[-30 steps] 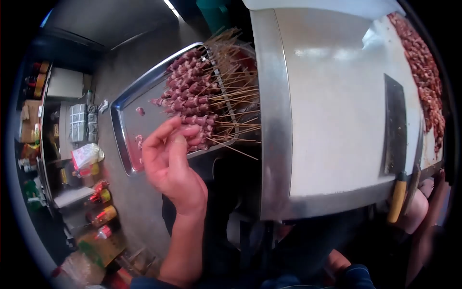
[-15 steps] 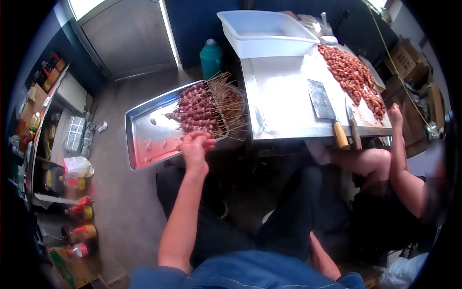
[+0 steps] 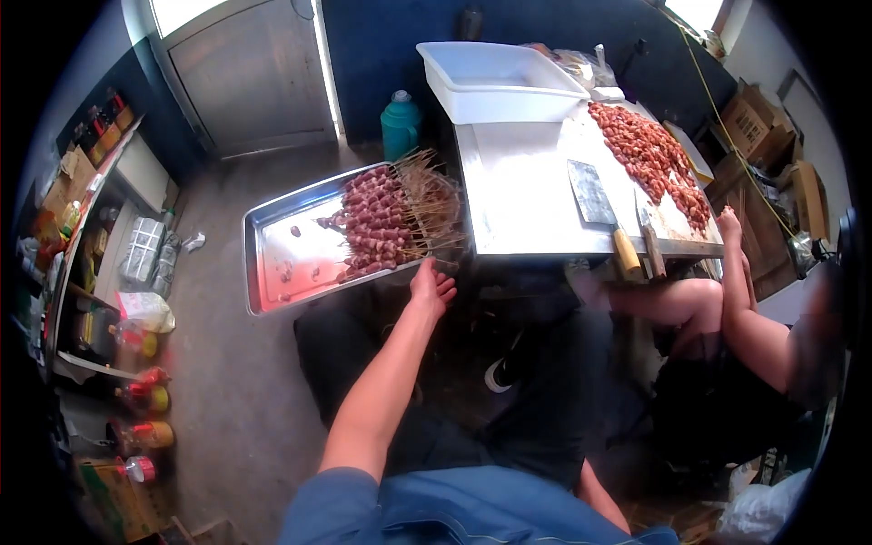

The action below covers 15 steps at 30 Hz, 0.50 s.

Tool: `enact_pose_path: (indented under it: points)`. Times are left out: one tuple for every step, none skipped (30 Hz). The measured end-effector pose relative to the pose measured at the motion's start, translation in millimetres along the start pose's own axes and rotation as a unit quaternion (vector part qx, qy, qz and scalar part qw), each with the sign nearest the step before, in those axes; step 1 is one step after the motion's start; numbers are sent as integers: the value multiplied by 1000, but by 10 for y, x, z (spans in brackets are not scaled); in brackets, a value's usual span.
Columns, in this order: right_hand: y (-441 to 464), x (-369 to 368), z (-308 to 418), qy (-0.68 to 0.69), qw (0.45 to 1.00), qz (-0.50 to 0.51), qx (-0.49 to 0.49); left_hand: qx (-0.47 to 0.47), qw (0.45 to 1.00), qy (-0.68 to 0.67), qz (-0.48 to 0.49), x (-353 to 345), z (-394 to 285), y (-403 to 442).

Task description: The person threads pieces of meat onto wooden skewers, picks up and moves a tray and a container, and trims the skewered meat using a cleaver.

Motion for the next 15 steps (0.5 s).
enact_pose_path:
  points:
    - [96, 45, 102, 4, 1000, -7, 8, -1, 1000, 2, -2, -33, -22, 107]
    - [202, 92, 211, 4, 1000, -13, 16, 5, 999, -31, 41, -123, -20, 222]
    - [316, 138, 311, 3, 1000, -18, 22, 14, 994, -63, 84, -191, 11, 337]
    - [433, 184, 432, 3, 999, -25, 29, 20, 995, -62, 81, -201, 9, 375]
    - [549, 237, 563, 2, 999, -33, 34, 21, 990, -99, 98, -243, -34, 379]
    - [674, 275, 681, 0, 998, -40, 40, 23, 984, -137, 116, -269, -66, 382]
    - [792, 314, 821, -2, 998, -46, 43, 22, 978, -160, 133, -270, -84, 393]
    - [913, 351, 956, -4, 998, -50, 48, 27, 977, -162, 132, -291, -84, 420]
    - [1032, 379, 1077, -7, 997, -54, 52, 18, 965, -206, 160, -348, -132, 438]
    - [1141, 402, 1187, -11, 997, -59, 56, 8, 950, -249, 186, -384, -185, 442]
    - [1246, 421, 1287, -14, 996, -63, 59, 5, 944, -281, 173, -411, -227, 426]
    - [1327, 440, 1372, -19, 996, -64, 60, 7, 944, -282, 169, -421, -256, 412]
    - [1409, 458, 1456, -23, 996, -68, 61, 8, 931, -319, 176, -441, -293, 414]
    - [1495, 471, 1530, -27, 995, -70, 64, 8, 917, -355, 184, -451, -318, 445]
    - [1559, 487, 1595, -30, 995, -70, 65, 8, 916, -357, 183, -450, -335, 477]
Point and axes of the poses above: each hand's wrist, its own y-axis towards the middle knuckle, its own x-axis out of the back of the hand, z = x × y, the point moved 7 cm from there along y, towards the middle knuckle, and after that the axes turned 12 degrees about y, right-handed, at the moved point
